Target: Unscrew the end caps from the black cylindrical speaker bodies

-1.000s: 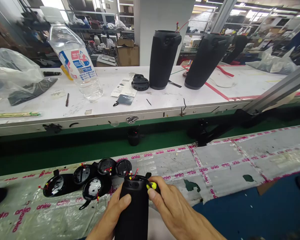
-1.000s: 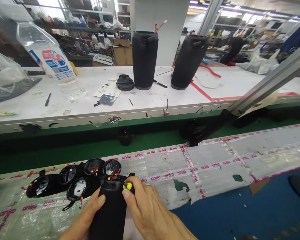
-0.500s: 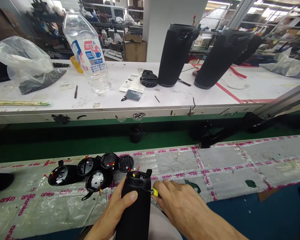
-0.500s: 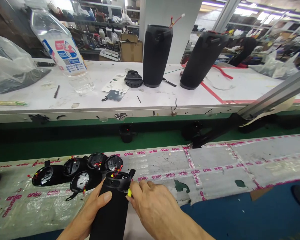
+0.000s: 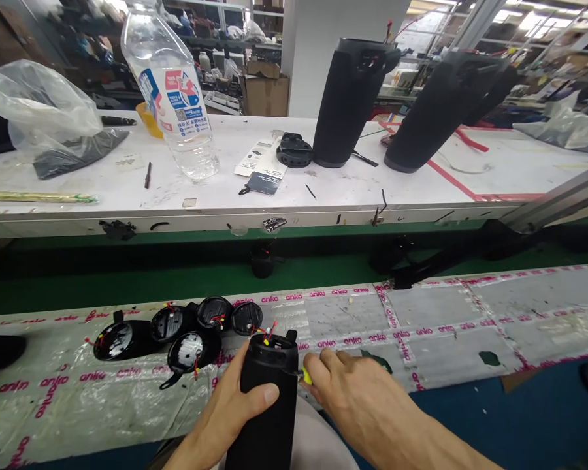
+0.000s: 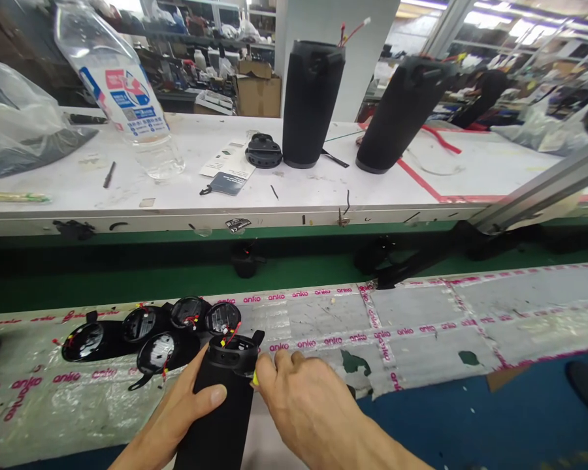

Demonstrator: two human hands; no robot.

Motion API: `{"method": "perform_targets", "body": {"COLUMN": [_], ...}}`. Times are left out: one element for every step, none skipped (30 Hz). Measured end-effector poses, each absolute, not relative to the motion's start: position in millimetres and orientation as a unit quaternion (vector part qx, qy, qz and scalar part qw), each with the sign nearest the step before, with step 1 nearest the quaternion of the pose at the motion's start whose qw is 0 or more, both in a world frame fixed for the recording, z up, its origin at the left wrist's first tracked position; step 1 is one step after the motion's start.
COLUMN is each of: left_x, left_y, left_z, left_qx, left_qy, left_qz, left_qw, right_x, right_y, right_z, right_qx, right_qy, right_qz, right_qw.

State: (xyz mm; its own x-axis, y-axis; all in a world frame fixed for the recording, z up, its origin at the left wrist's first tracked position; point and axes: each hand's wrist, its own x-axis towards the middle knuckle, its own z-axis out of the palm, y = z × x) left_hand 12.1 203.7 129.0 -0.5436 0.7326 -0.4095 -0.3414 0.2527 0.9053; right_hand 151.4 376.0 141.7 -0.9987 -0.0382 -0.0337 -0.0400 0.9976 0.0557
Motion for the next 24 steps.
{"method": "perform_targets", "body": {"left_x": [11,10,9,9,8,9,9,10,11,12,13,14,15,16,16,16,16,16,16,16,16,15,15,15], "left_y": [202,201,200,199,199,199,199,199,199,200,200,201,201,202,203,204,205,206,207,208,208,207,206,205], "left_z": [127,124,121,119,117,115,115,115,115,116,117,118,119,120,122,123,124,125,125,125,124,123,120,118], "left_qx": [0.164,0.175,0.183,0.186,0.183,0.177,0.170,0.165,0.161,0.158,0.154,0.148,0.142,0.141,0.145,0.151,0.157,0.160,0.158,0.150,0.139,0.128,0.113,0.089], "left_qy": [0.655,0.659,0.662,0.665,0.667,0.670,0.673,0.675,0.677,0.679,0.683,0.689,0.696,0.702,0.706,0.708,0.709,0.707,0.706,0.703,0.696,0.681,0.659,0.632], "left_qz": [0.585,0.578,0.572,0.570,0.571,0.574,0.574,0.574,0.572,0.569,0.568,0.568,0.567,0.563,0.556,0.550,0.547,0.547,0.551,0.558,0.568,0.581,0.597,0.612], "left_qw": [0.450,0.449,0.447,0.445,0.442,0.437,0.434,0.434,0.435,0.435,0.432,0.426,0.417,0.412,0.413,0.416,0.418,0.418,0.416,0.415,0.416,0.427,0.444,0.467], "right_x": [152,153,153,153,153,153,153,152,152,152,151,151,151,151,151,151,150,149,148,146,145,144,143,143], "right_y": [376,376,376,376,376,376,376,375,375,374,374,373,372,371,371,370,369,369,368,368,368,368,368,369], "right_z": [142,142,143,143,144,144,144,145,145,145,145,145,145,145,145,145,144,142,140,138,135,132,128,125], "right_qx": [-0.021,-0.024,-0.028,-0.032,-0.036,-0.039,-0.043,-0.046,-0.050,-0.055,-0.060,-0.064,-0.065,-0.066,-0.065,-0.064,-0.065,-0.066,-0.066,-0.060,-0.050,-0.033,-0.011,0.014], "right_qy": [0.999,0.999,0.999,0.999,0.999,0.999,0.998,0.997,0.996,0.995,0.994,0.994,0.993,0.993,0.993,0.993,0.993,0.993,0.993,0.995,0.997,0.999,0.999,0.993], "right_qz": [0.029,0.028,0.027,0.028,0.031,0.036,0.045,0.055,0.067,0.078,0.087,0.092,0.095,0.096,0.095,0.094,0.093,0.093,0.091,0.082,0.060,0.019,-0.041,-0.115], "right_qw": [0.013,0.010,0.007,0.004,0.003,0.004,0.004,0.005,0.005,0.006,0.006,0.007,0.008,0.009,0.011,0.012,0.015,0.017,0.019,0.017,0.011,0.002,-0.010,-0.024]}}
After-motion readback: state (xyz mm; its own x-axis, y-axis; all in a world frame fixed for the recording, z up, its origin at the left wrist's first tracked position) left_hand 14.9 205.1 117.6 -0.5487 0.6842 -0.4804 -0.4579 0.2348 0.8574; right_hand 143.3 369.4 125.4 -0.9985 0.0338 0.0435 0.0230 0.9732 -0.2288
